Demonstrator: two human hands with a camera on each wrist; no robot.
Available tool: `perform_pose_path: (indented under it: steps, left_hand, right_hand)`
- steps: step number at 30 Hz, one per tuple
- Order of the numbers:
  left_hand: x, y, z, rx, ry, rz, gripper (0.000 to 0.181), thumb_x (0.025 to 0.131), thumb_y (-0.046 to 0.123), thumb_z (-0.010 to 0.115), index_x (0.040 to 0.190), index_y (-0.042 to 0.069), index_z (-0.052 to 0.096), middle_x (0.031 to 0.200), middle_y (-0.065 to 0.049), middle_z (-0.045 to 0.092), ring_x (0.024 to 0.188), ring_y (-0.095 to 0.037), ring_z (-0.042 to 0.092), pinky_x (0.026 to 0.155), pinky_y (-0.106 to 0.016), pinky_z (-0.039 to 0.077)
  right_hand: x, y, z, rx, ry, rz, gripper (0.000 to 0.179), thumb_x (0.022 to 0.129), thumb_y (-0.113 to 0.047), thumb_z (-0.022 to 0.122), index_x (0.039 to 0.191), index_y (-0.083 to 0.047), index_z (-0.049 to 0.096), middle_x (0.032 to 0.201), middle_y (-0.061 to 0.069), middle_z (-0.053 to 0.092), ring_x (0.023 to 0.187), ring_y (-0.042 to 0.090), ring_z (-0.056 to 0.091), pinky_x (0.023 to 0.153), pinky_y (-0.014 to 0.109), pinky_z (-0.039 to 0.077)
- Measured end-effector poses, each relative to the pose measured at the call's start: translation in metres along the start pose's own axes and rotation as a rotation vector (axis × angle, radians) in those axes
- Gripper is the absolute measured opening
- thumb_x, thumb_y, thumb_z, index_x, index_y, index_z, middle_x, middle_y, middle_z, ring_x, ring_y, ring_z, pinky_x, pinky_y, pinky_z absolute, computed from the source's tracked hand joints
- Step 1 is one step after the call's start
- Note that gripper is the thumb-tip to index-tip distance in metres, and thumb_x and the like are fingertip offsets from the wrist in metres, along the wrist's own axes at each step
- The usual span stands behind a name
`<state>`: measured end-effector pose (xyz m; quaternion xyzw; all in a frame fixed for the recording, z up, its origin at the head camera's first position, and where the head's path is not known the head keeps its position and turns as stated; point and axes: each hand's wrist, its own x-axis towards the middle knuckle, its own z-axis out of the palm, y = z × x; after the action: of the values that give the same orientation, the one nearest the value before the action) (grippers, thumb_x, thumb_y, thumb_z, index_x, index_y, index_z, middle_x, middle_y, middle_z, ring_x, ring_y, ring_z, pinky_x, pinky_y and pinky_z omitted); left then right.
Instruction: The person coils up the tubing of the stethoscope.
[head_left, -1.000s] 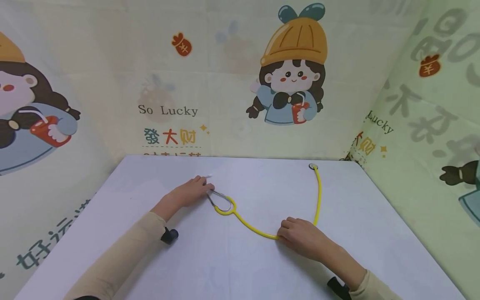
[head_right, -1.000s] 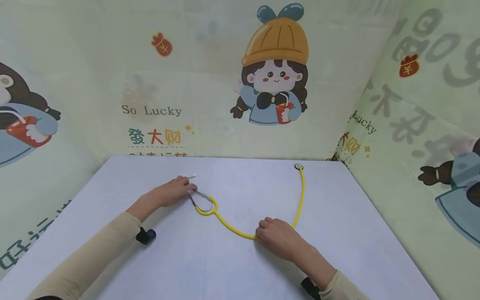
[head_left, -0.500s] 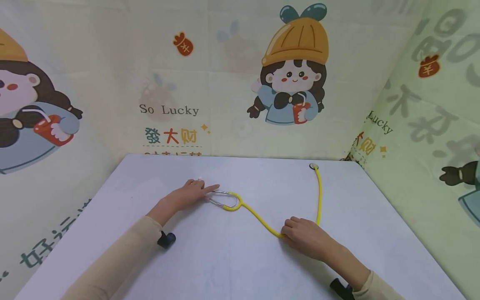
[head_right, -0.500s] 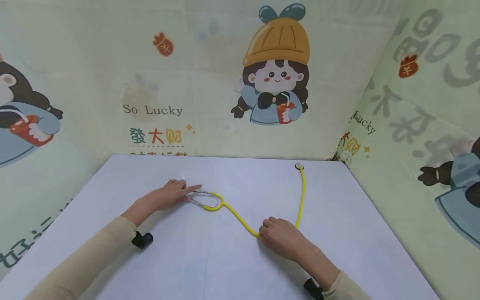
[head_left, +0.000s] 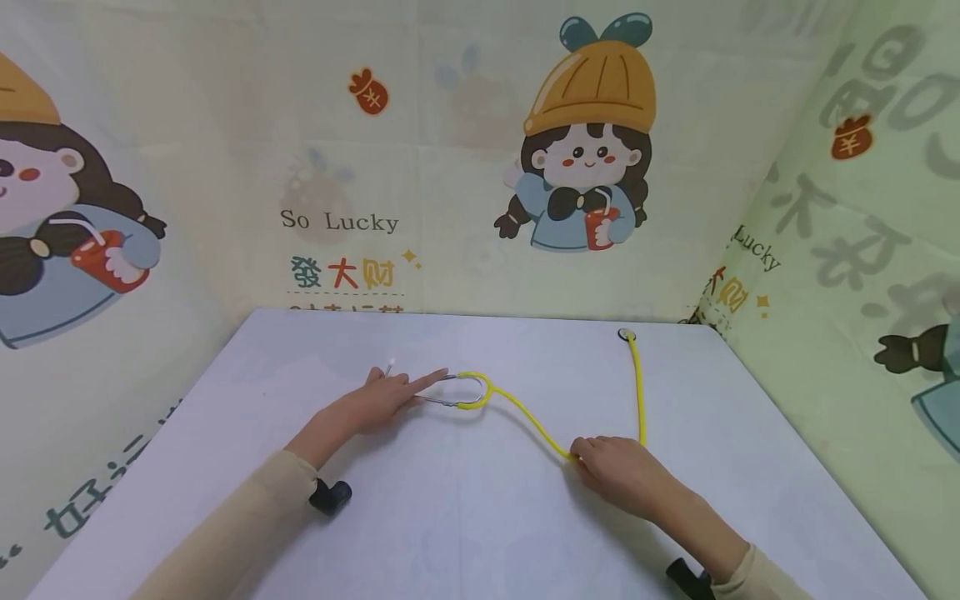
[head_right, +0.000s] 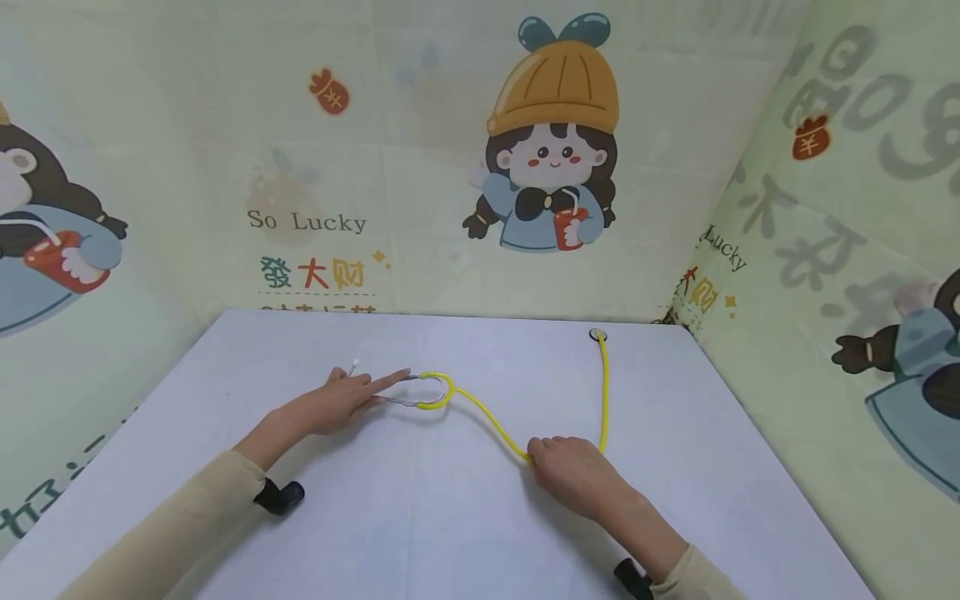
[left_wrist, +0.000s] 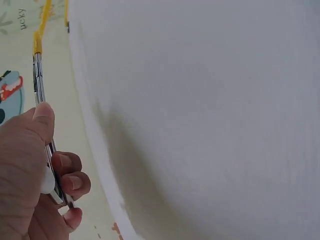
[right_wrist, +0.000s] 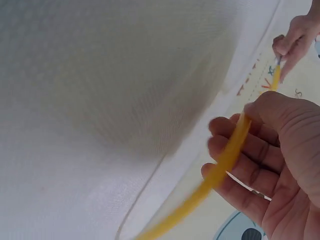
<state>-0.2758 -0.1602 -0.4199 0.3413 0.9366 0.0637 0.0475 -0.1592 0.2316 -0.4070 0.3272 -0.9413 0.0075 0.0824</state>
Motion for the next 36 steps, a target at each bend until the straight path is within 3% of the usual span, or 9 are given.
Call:
perform_pose_path:
  steps: [6, 13, 25, 36]
  left_hand:
    - [-0.005, 0.013, -0.001, -0.108, 0.067, -0.018, 0.062, 0.109, 0.029, 0.051, 0.162, 0.042, 0.023, 0.073, 0.006, 0.048, 0.065, -0.012, 0.044, 0.079, -0.041, 0.028]
    - [-0.009, 0.030, -0.007, -0.240, 0.102, -0.038, 0.063, 0.108, 0.022, 0.054, 0.162, 0.038, 0.027, 0.074, 0.001, 0.049, 0.062, -0.014, 0.042, 0.064, -0.031, 0.041]
    - [-0.004, 0.048, 0.002, -0.200, 0.186, -0.074, 0.061, 0.106, 0.020, 0.059, 0.160, 0.032, 0.035, 0.071, -0.001, 0.045, 0.059, -0.016, 0.038, 0.058, -0.029, 0.036]
    - [0.000, 0.059, 0.006, -0.128, 0.213, -0.105, 0.060, 0.104, 0.018, 0.061, 0.159, 0.031, 0.039, 0.070, -0.003, 0.043, 0.059, -0.019, 0.039, 0.056, -0.031, 0.036]
  right_hand:
    - [-0.001, -0.003, -0.004, 0.045, 0.017, 0.028, 0.016, 0.088, -0.005, 0.070, 0.103, -0.010, 0.066, 0.078, -0.005, 0.063, 0.060, 0.004, 0.047, 0.052, 0.023, 0.042]
    - [0.002, -0.009, -0.008, 0.073, 0.019, -0.016, 0.011, 0.089, -0.006, 0.069, 0.095, -0.013, 0.062, 0.065, -0.013, 0.047, 0.054, 0.003, 0.032, 0.049, 0.020, 0.032]
    - [0.014, -0.033, -0.013, 0.056, -0.042, -0.097, 0.016, 0.092, -0.012, 0.073, 0.085, -0.014, 0.059, 0.060, -0.012, 0.043, 0.052, 0.005, 0.032, 0.051, 0.021, 0.033]
    - [0.020, -0.046, -0.020, 0.096, 0.011, -0.125, 0.018, 0.094, -0.015, 0.073, 0.086, -0.015, 0.057, 0.057, -0.014, 0.035, 0.050, 0.002, 0.029, 0.049, 0.018, 0.029]
